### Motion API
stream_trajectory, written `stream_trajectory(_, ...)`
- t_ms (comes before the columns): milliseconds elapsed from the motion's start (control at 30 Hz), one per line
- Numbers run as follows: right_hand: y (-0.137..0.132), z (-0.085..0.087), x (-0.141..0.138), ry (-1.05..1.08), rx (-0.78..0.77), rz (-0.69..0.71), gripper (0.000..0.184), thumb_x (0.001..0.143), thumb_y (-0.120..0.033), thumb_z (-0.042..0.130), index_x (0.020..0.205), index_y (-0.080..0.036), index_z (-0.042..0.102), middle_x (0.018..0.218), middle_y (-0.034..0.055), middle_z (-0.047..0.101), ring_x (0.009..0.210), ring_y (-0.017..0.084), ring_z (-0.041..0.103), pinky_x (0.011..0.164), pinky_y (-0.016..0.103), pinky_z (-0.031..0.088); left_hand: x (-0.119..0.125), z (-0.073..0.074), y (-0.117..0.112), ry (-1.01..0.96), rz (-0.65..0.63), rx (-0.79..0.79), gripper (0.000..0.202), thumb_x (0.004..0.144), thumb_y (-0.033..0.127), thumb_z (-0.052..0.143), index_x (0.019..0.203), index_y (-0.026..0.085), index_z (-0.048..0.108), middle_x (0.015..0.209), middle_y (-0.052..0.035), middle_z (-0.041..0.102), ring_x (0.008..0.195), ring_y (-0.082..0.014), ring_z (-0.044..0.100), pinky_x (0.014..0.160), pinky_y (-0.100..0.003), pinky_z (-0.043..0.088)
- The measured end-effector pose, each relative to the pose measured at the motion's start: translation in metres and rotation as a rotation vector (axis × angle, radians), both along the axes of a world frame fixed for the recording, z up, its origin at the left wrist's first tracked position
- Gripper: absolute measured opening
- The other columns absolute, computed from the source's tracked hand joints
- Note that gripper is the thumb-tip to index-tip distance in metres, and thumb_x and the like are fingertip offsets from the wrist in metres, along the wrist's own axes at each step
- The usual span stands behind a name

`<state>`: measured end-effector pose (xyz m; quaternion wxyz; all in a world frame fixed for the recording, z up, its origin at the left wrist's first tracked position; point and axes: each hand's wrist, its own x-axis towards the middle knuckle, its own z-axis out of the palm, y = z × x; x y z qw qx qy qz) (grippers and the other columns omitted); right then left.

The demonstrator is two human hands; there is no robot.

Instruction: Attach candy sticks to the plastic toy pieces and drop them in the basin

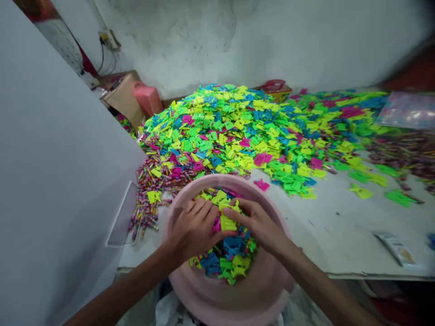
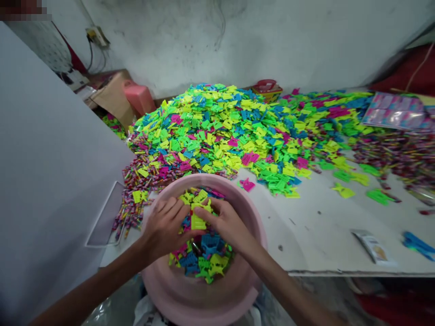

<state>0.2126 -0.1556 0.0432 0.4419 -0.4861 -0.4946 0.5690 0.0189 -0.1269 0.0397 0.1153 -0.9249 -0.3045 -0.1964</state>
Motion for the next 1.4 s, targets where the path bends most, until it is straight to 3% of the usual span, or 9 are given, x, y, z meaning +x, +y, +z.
stream_trajectory(233, 0.003, -0.006, -0.002, -0.125, 0.045, -0.043, 0.040, 0.081, -0.059, 0.072, 0.074, -0.021, 0.061, 0.070, -0.0004, 0.059, 0.067, 0.019, 0.055, 0.061, 0.028, 0.044, 0.004, -0.010, -0.008, -0.088, 0.020, -0.089, 0.045, 0.096, 0.061, 0.049, 0.087, 0.019, 0.060, 0.078, -0.0045, 0.062, 0.081, -0.0232, 0.058, 0.074, -0.037, 0.037)
stream_trajectory(367, 0.009, -0.012, 0.002, -0.262, 0.090, 0.037, 0.041, 0.084, -0.063, 0.064, 0.078, -0.022, 0.066, 0.071, 0.0028, 0.065, 0.067, 0.023, 0.061, 0.060, 0.031, 0.049, -0.017, -0.011, -0.005, -0.165, 0.083, -0.281, 0.054, 0.094, 0.066, 0.049, 0.112, 0.016, 0.061, 0.102, -0.0101, 0.069, 0.098, -0.0258, 0.061, 0.085, -0.039, 0.044)
stream_trajectory(467, 0.013, -0.018, 0.010, -0.424, 0.159, 0.050, 0.041, 0.083, -0.063, 0.065, 0.091, -0.024, 0.074, 0.093, 0.0081, 0.075, 0.089, 0.032, 0.070, 0.079, 0.041, 0.057, -0.057, -0.022, 0.015, -0.275, 0.361, -0.328, 0.050, 0.100, 0.060, 0.039, 0.122, 0.020, 0.060, 0.117, -0.0105, 0.068, 0.111, -0.0236, 0.061, 0.098, -0.038, 0.046)
stream_trajectory(567, 0.015, -0.026, 0.014, -0.500, 0.207, 0.037, 0.043, 0.080, -0.062, 0.068, 0.103, -0.028, 0.077, 0.117, 0.0093, 0.075, 0.113, 0.037, 0.066, 0.102, 0.053, 0.051, -0.103, -0.050, 0.044, -0.326, 0.726, -0.272, 0.049, 0.104, 0.049, 0.034, 0.128, 0.013, 0.057, 0.119, -0.0176, 0.066, 0.114, -0.0273, 0.061, 0.098, -0.043, 0.046)
stream_trajectory(667, 0.016, -0.032, 0.009, -0.471, 0.220, 0.030, 0.042, 0.084, -0.062, 0.063, 0.105, -0.029, 0.077, 0.119, 0.0102, 0.075, 0.114, 0.037, 0.068, 0.101, 0.053, 0.054, -0.128, -0.089, 0.065, -0.311, 0.988, -0.230, 0.064, 0.096, 0.055, 0.050, 0.136, 0.006, 0.053, 0.133, -0.0309, 0.056, 0.121, -0.0411, 0.056, 0.097, -0.055, 0.044)
stream_trajectory(867, 0.017, -0.031, 0.000, -0.454, 0.238, 0.046, 0.040, 0.086, -0.060, 0.058, 0.101, -0.029, 0.079, 0.114, 0.0097, 0.077, 0.111, 0.035, 0.070, 0.101, 0.049, 0.056, -0.122, -0.143, 0.085, -0.295, 1.147, -0.193, 0.062, 0.095, 0.048, 0.056, 0.145, 0.012, 0.051, 0.133, -0.0265, 0.058, 0.123, -0.0427, 0.053, 0.100, -0.057, 0.041)
stream_trajectory(1033, 0.019, -0.022, 0.002, -0.464, 0.224, 0.039, 0.043, 0.088, -0.061, 0.054, 0.098, -0.027, 0.079, 0.112, 0.0088, 0.078, 0.111, 0.034, 0.071, 0.094, 0.042, 0.061, -0.136, -0.145, 0.105, -0.337, 1.061, -0.239, 0.061, 0.095, 0.037, 0.057, 0.151, 0.016, 0.044, 0.124, -0.0170, 0.068, 0.119, -0.0320, 0.060, 0.107, -0.046, 0.038)
stream_trajectory(1233, 0.020, -0.011, -0.001, -0.424, 0.230, 0.034, 0.044, 0.088, -0.061, 0.054, 0.095, -0.026, 0.080, 0.111, 0.0103, 0.078, 0.110, 0.034, 0.072, 0.092, 0.039, 0.061, -0.146, -0.137, 0.128, -0.490, 1.053, -0.343, 0.067, 0.092, 0.036, 0.065, 0.150, 0.014, 0.041, 0.103, -0.0139, 0.074, 0.099, -0.0304, 0.070, 0.093, -0.042, 0.049)
stream_trajectory(1400, 0.024, -0.015, -0.002, -0.404, 0.221, 0.000, 0.043, 0.086, -0.060, 0.059, 0.097, -0.025, 0.079, 0.115, 0.0097, 0.078, 0.116, 0.035, 0.069, 0.098, 0.041, 0.058, -0.141, -0.125, 0.139, -0.709, 1.020, -0.462, 0.041, 0.096, 0.037, 0.063, 0.132, 0.017, 0.057, 0.123, -0.0104, 0.065, 0.104, -0.0238, 0.067, 0.092, -0.047, 0.055)
